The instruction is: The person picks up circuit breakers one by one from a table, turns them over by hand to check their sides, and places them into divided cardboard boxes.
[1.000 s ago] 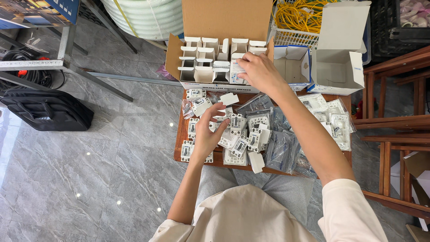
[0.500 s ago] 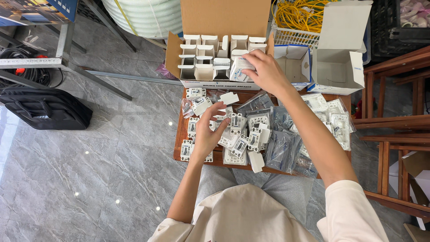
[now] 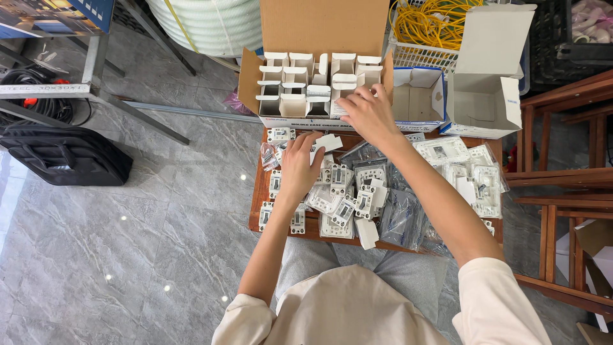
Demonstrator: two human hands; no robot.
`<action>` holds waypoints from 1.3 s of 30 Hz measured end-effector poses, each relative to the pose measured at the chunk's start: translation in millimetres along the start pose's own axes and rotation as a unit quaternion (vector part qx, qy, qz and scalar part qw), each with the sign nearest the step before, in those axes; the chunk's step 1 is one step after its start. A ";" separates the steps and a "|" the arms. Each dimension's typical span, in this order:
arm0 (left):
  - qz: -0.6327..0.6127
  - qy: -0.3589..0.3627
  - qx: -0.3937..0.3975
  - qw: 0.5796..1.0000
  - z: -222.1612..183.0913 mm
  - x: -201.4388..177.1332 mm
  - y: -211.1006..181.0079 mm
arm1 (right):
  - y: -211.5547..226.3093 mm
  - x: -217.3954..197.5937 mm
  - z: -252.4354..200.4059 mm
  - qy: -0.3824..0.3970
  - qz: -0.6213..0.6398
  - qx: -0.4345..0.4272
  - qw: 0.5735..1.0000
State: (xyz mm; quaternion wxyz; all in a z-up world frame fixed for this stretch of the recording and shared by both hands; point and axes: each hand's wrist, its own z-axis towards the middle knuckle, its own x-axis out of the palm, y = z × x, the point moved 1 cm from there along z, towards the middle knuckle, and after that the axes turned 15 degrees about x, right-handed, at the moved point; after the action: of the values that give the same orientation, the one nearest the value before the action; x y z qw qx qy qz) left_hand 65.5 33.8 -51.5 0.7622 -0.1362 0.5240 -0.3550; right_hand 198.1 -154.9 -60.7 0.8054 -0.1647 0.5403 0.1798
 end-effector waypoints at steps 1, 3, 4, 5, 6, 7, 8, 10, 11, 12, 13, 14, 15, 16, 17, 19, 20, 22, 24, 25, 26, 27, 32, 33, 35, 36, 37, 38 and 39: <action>0.021 0.002 0.006 1.000 0.8 4.0 3.4 | 1.7 -4.4 -2.1 -0.019 -0.002 -0.002 1.000; 0.041 0.003 0.011 0.999 3.0 9.0 7.1 | 2.9 -6.0 -5.2 -0.038 -0.005 -0.005 0.999; 0.049 0.005 0.015 0.999 3.1 10.3 7.3 | 3.0 -2.7 -8.3 -0.043 0.002 -0.016 0.999; 0.057 0.006 0.019 0.998 3.4 11.7 7.4 | 3.0 0.5 -11.5 -0.047 0.009 -0.027 0.998; 0.057 0.006 0.020 0.998 3.0 13.7 9.3 | 2.6 0.2 -11.5 -0.048 0.008 -0.027 0.998; 0.063 0.010 0.019 0.998 2.4 15.7 11.4 | 2.4 -0.2 -11.6 -0.053 0.010 -0.028 0.998; 0.069 0.017 0.017 0.997 -1.1 17.7 13.2 | 3.7 0.0 -14.3 -0.056 0.012 -0.029 0.998; 0.061 0.023 0.009 0.998 -4.2 19.2 16.7 | 4.2 3.1 -15.5 -0.058 0.016 -0.027 0.998; 0.054 0.027 0.002 0.998 -4.6 19.8 18.7 | 3.8 4.3 -15.2 -0.061 0.018 -0.025 0.998; 0.054 0.028 0.002 0.998 -5.6 19.1 18.8 | 3.2 3.3 -15.8 -0.061 0.019 -0.024 0.998; 0.051 0.031 -0.002 0.998 -6.7 18.2 19.0 | 3.0 2.4 -16.2 -0.048 0.017 -0.025 0.998; 0.048 0.033 -0.005 0.998 -5.7 17.3 19.7 | 1.6 1.0 -14.6 -0.036 0.014 -0.026 0.999; 0.048 0.032 -0.004 0.998 -4.2 16.5 20.0 | 0.5 3.7 -13.0 -0.038 0.013 -0.025 0.999; 0.037 0.032 -0.006 0.999 -4.4 15.4 20.4 | 0.7 7.1 -12.3 -0.031 0.010 -0.018 0.999; 0.026 0.033 -0.008 0.999 -4.6 14.2 20.8 | 0.9 10.5 -11.4 -0.023 0.007 -0.011 1.000; 0.026 0.035 -0.006 0.999 -6.2 11.4 23.0 | 5.3 5.0 -10.6 -0.011 0.007 -0.007 1.000; 0.021 0.038 -0.003 0.999 -5.6 12.1 23.0 | 4.7 1.6 -11.5 0.004 0.005 -0.001 1.000; 0.016 0.044 -0.002 0.999 -3.0 10.8 25.8 | 5.7 -4.9 -12.1 0.012 0.006 0.003 1.000; 0.012 0.048 -0.002 0.999 -1.5 10.5 26.5 | 5.0 -12.2 -11.9 0.019 0.009 0.006 1.000; 0.012 0.051 0.000 0.999 -0.5 11.0 26.1 | 3.3 -15.8 -10.8 0.040 0.042 0.017 0.998; 0.012 0.057 0.002 0.998 -2.3 11.7 25.4 | 3.0 -18.5 -12.9 0.063 0.077 0.031 0.995; 0.012 0.059 0.003 0.998 -3.0 10.0 25.3 | -1.6 -20.5 -12.0 0.064 0.078 0.033 0.994; -0.003 0.061 -0.004 0.998 -4.7 5.4 22.6 | -40.6 -23.8 -14.0 -0.051 0.061 0.078 0.994; -0.004 0.060 -0.004 0.998 -5.7 6.5 21.2 | -47.9 -19.2 -15.7 -0.051 0.060 0.077 0.994; 0.006 0.058 -0.008 0.998 -5.0 7.2 20.6 | -62.3 -8.9 -15.8 -0.065 -0.010 0.083 0.994; 0.005 0.056 -0.009 0.998 -3.9 8.7 20.6 | -62.6 -10.4 -14.3 -0.065 -0.012 0.081 0.995; 0.008 0.052 -0.008 0.999 -2.8 10.5 20.7 | -62.9 -11.5 -13.0 -0.062 -0.027 0.077 0.995; 0.013 0.049 -0.012 0.999 -6.4 9.7 21.1 | -58.6 -10.9 -13.5 -0.058 -0.039 0.072 0.995; 0.015 0.050 -0.016 0.999 -10.3 11.9 19.9 | -58.7 -9.0 -16.9 -0.055 -0.035 0.069 0.995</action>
State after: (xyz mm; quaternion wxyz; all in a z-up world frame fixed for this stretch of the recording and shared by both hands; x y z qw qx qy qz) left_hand 66.6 41.5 -75.7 0.7380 -0.1232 0.5688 -0.3415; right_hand 208.7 -215.4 -54.3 0.8493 -0.1171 0.5000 0.1221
